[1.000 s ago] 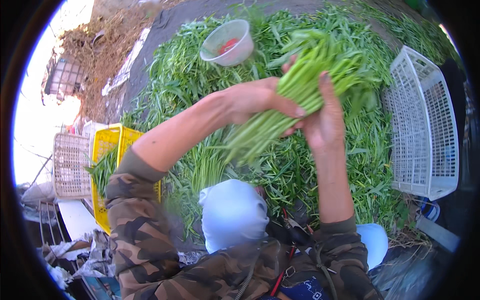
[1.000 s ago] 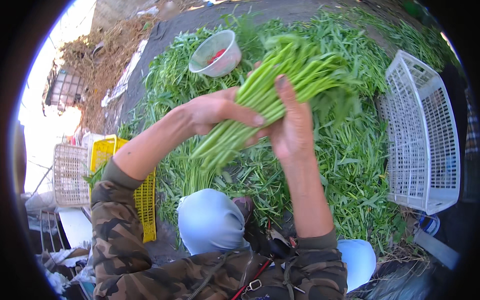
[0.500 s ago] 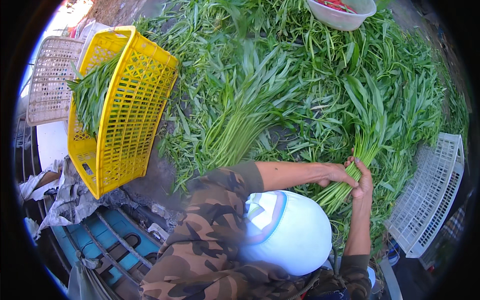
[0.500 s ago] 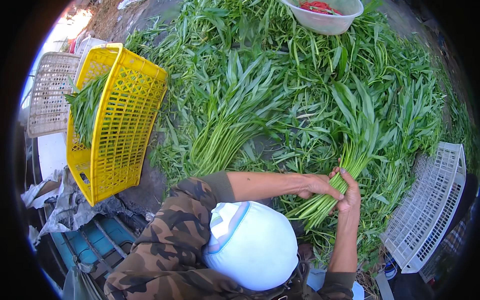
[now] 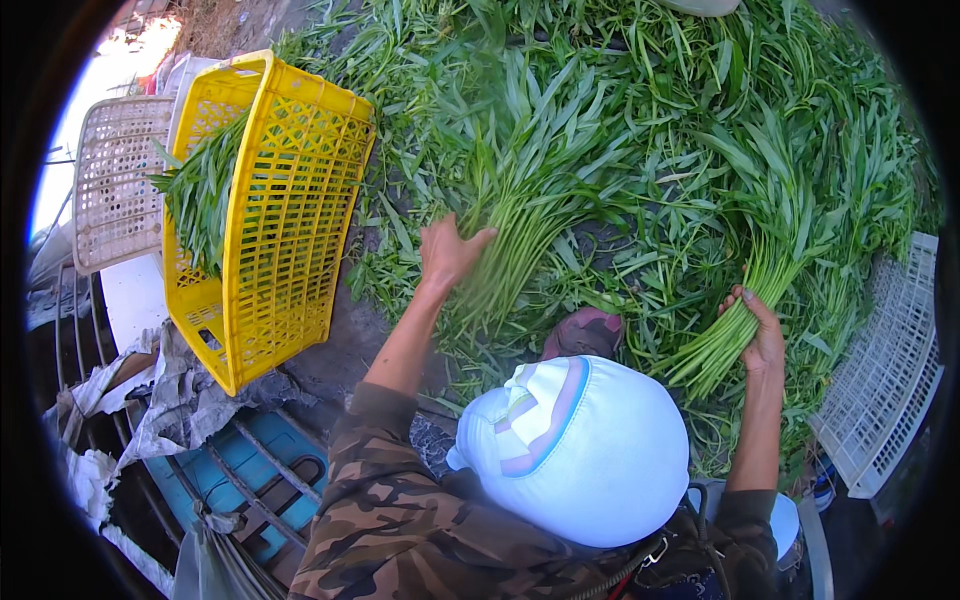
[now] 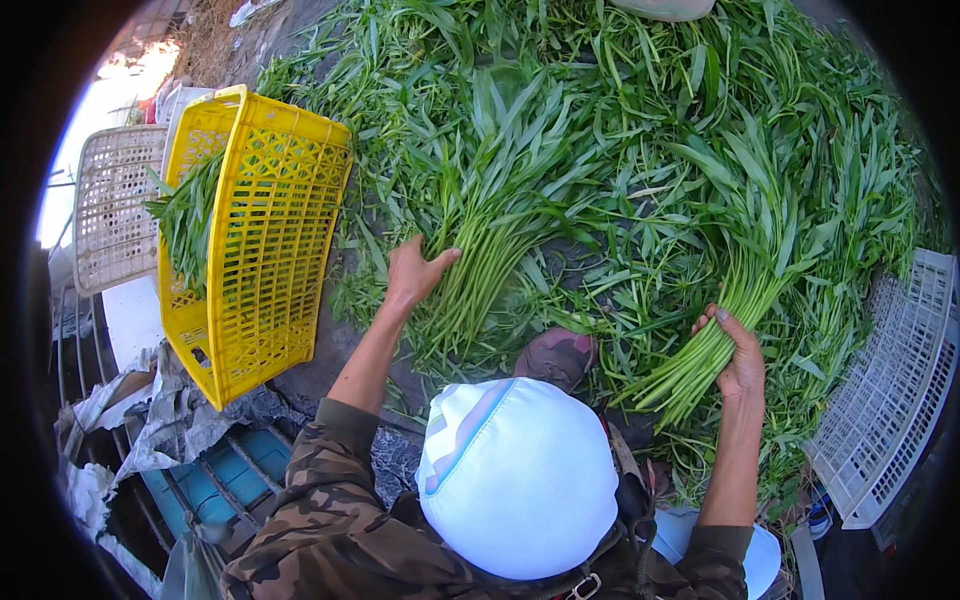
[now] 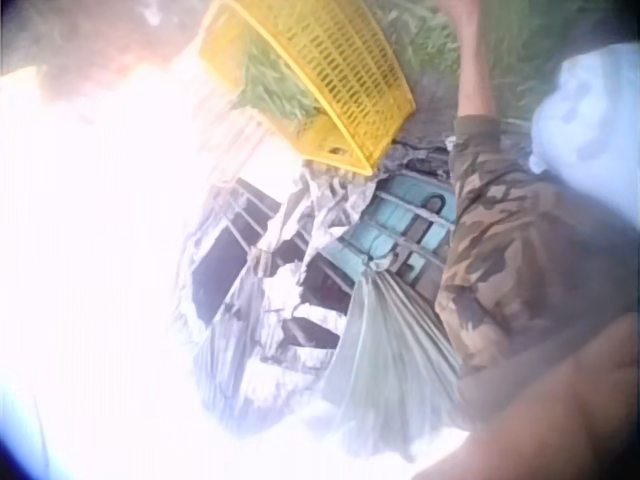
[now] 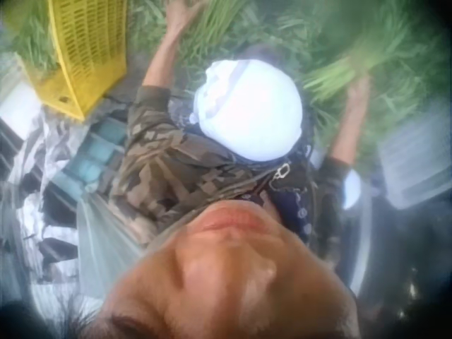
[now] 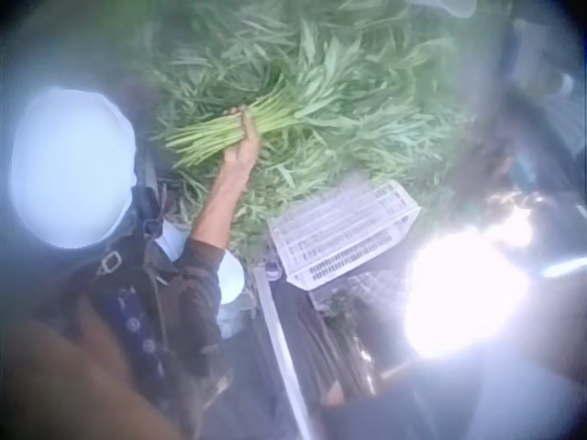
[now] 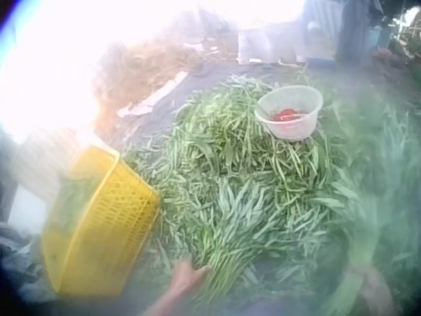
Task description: The person gathers green leafy vegetables, aligns them into bundles, and secures them with rubber bands. The person also uses a knife to trim the ends of the bundles and places the finished bundles into a yellow crate.
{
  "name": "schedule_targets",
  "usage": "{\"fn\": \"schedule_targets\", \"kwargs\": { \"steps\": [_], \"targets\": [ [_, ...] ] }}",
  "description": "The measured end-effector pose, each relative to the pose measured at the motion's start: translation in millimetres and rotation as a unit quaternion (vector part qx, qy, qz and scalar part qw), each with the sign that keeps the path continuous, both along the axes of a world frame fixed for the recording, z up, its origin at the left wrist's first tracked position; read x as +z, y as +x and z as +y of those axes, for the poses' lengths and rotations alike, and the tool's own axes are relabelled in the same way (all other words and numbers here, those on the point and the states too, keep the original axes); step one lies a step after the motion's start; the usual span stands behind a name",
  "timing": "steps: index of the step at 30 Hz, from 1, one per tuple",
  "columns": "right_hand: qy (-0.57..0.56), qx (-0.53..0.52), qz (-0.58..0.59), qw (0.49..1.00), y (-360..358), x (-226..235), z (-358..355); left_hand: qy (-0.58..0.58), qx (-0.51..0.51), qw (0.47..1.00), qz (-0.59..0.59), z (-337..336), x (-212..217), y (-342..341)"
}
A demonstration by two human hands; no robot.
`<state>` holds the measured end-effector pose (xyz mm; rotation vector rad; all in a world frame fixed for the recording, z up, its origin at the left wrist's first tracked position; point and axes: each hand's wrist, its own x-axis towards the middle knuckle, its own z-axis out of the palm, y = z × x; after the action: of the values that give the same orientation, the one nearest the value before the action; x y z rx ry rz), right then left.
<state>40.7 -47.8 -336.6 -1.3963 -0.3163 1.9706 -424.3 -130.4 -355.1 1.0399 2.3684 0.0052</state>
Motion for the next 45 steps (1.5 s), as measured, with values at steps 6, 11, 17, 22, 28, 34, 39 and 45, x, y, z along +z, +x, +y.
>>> {"fn": "schedule_targets", "kwargs": {
  "steps": [6, 11, 17, 22, 28, 34, 39, 45],
  "targets": [
    [0.01, 0.004, -0.051, 0.999, 7.6, 3.6, -4.0, 0.024, -0.042, 0.998, 0.042, -3.9, -6.1, 28.0],
    [0.013, 0.007, -0.067, 0.998, 3.9, 8.1, -7.5, 0.054, -0.076, 0.988, 0.125, -7.3, -19.4, 64.3],
    [0.027, 0.021, -0.08, 0.996, -0.3, 6.8, -7.2, 0.063, -0.044, 0.986, 0.15, -3.9, -31.5, 86.1],
    [0.019, 0.015, -0.079, 0.997, 0.2, 3.0, -8.6, 0.101, -0.042, 0.979, 0.174, -5.6, -50.0, 90.7],
    [0.024, 0.017, -0.089, 0.996, 1.0, 5.4, -7.9, 0.104, -0.065, 0.976, 0.181, -6.7, -42.0, 86.5],
    [0.031, 0.023, -0.101, 0.994, -2.1, 6.1, -8.3, 0.073, -0.057, 0.981, 0.168, 0.1, -35.7, 86.8],
    [0.03, 0.027, -0.101, 0.994, -4.4, 7.5, -8.2, 0.059, -0.053, 0.987, 0.139, 3.8, -40.1, 86.0],
    [0.035, 0.021, -0.108, 0.993, -6.6, 10.2, -8.5, 0.055, 0.003, 0.995, 0.083, 11.5, -25.3, 76.2]
  ]
}}
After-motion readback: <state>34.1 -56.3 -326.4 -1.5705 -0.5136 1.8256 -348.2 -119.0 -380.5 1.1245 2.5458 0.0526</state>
